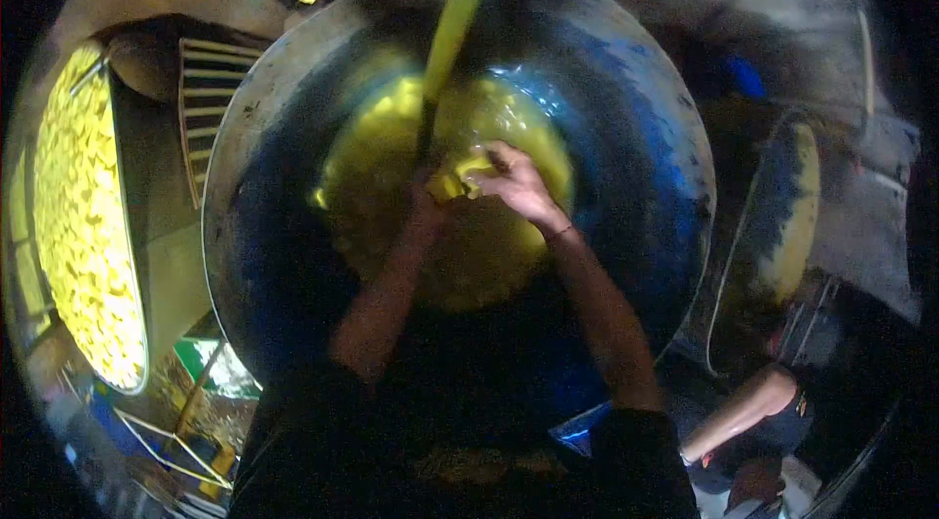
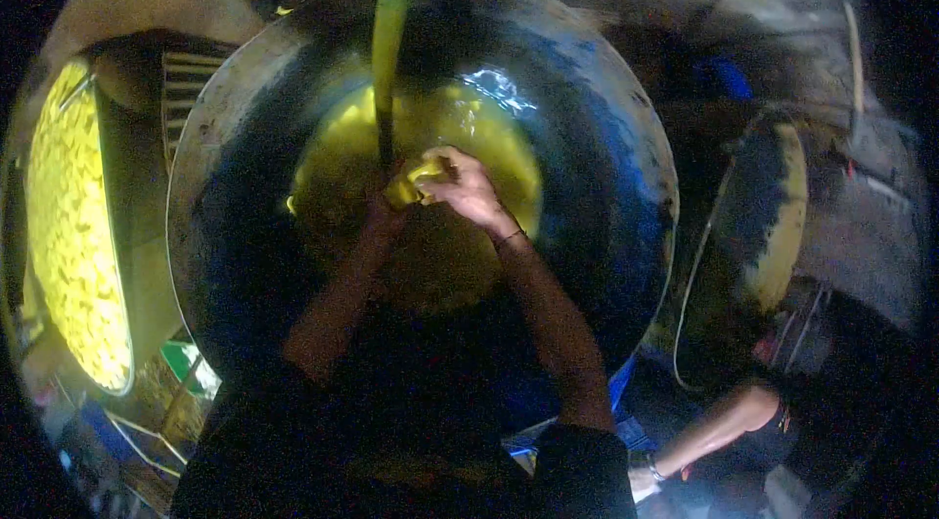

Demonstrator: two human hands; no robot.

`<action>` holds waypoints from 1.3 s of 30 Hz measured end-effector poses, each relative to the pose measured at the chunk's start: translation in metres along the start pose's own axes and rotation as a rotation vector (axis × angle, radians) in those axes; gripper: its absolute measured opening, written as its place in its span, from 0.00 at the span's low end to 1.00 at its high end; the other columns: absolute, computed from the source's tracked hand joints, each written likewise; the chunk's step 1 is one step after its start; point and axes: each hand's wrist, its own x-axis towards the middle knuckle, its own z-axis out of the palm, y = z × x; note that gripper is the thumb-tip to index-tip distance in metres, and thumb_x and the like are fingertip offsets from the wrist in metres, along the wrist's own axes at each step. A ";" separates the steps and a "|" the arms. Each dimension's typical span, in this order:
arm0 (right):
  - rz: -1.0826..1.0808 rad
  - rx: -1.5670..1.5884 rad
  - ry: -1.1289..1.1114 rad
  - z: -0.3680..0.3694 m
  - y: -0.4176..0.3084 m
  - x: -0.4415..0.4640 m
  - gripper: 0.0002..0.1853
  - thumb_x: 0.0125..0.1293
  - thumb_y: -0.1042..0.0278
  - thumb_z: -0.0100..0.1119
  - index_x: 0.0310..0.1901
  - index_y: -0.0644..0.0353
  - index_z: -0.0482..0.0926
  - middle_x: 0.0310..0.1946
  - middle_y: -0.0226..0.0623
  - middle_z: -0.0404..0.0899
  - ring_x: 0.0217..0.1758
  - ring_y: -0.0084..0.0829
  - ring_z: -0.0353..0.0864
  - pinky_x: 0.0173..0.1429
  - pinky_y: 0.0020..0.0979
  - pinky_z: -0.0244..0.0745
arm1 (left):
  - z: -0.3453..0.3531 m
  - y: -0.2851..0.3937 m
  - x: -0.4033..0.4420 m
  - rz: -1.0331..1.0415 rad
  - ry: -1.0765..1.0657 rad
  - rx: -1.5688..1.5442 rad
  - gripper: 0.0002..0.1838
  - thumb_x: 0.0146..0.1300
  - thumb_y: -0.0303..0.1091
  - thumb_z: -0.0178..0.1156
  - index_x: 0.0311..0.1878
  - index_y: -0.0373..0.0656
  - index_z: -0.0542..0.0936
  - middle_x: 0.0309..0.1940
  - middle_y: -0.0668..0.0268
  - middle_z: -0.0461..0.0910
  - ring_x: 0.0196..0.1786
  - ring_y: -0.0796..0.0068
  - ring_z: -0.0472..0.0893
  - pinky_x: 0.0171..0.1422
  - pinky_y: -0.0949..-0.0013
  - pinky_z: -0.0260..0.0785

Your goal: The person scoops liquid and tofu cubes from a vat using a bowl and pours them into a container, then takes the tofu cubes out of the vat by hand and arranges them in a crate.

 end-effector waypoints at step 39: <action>0.960 -0.282 1.464 -0.123 0.448 -0.483 0.37 0.56 0.26 0.54 0.64 0.36 0.70 0.61 0.48 0.70 0.68 0.54 0.61 0.64 0.64 0.56 | 0.347 0.154 -0.326 0.879 -0.970 1.321 0.41 0.57 0.27 0.63 0.72 0.36 0.55 0.72 0.45 0.50 0.75 0.49 0.52 0.77 0.57 0.44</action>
